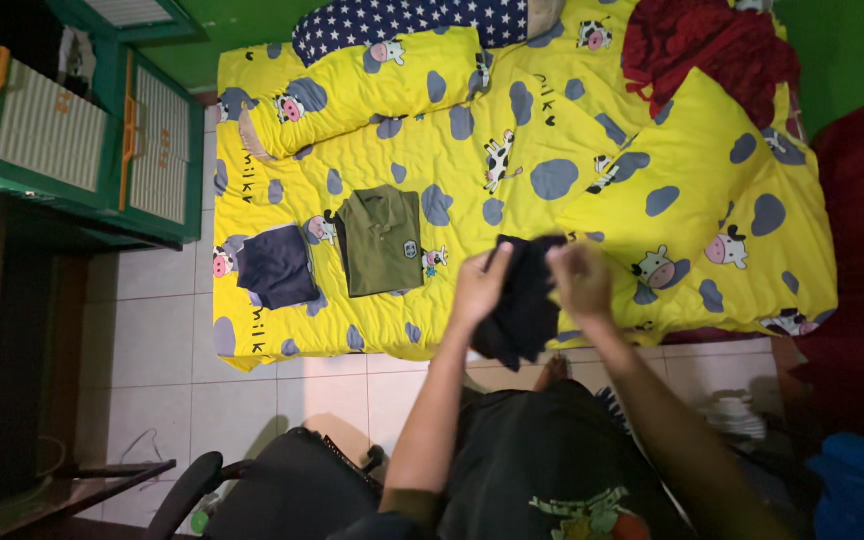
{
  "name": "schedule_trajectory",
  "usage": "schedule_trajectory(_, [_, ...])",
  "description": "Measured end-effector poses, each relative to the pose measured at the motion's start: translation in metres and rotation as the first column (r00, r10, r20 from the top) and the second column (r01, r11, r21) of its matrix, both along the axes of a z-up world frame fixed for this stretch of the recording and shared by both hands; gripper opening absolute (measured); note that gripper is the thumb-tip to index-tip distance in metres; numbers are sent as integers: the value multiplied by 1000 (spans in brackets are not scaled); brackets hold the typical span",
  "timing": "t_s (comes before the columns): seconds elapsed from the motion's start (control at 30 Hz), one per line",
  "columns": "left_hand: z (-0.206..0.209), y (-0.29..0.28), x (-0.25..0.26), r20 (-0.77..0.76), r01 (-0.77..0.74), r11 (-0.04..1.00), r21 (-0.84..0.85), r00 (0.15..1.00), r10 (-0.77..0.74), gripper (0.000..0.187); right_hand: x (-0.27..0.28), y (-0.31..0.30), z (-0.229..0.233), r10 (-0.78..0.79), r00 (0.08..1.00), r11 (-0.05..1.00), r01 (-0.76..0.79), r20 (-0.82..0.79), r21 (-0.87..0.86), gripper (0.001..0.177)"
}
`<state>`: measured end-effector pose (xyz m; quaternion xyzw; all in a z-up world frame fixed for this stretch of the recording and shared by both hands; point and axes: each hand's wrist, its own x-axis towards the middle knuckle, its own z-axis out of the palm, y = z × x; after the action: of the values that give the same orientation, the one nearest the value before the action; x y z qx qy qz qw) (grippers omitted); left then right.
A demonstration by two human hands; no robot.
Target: The person folds an olive-green collared shirt and a black t-shirt on a bed, smoothing the fabric and aligning the sleeves.
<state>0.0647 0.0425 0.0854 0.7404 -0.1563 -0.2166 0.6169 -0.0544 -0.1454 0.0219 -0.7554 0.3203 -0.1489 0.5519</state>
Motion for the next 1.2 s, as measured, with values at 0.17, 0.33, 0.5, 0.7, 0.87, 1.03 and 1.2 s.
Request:
schedule_trajectory(0.17, [38,-21,-60,84,122,989,-79,990,-116,39,2,41,-68,78,967,675,-229,241,701,34])
schedule_trajectory(0.33, [81,-7,-102,124,257,951,-170,963,-238,28,24,32,-76,41,937,429,-331,348,841,34])
schedule_trajectory(0.5, [102,12,-109,-77,238,945,-223,962,-260,30,46,15,-69,84,910,321,-410,405,854,42])
schedule_trajectory(0.7, [76,32,-26,174,20,998,-58,985,-9,44,57,20,-70,181,844,249,-536,505,806,56])
schedule_trajectory(0.87, [18,72,66,-142,-317,935,-156,944,297,52,54,62,-79,163,800,286,-599,578,748,69])
schedule_trajectory(1.03, [-71,154,140,-501,-512,820,-255,796,340,53,83,49,-69,202,942,154,-299,267,942,47])
schedule_trajectory(1.2, [-98,127,68,-687,-531,814,-234,683,248,68,89,45,-65,27,990,126,-144,141,982,46])
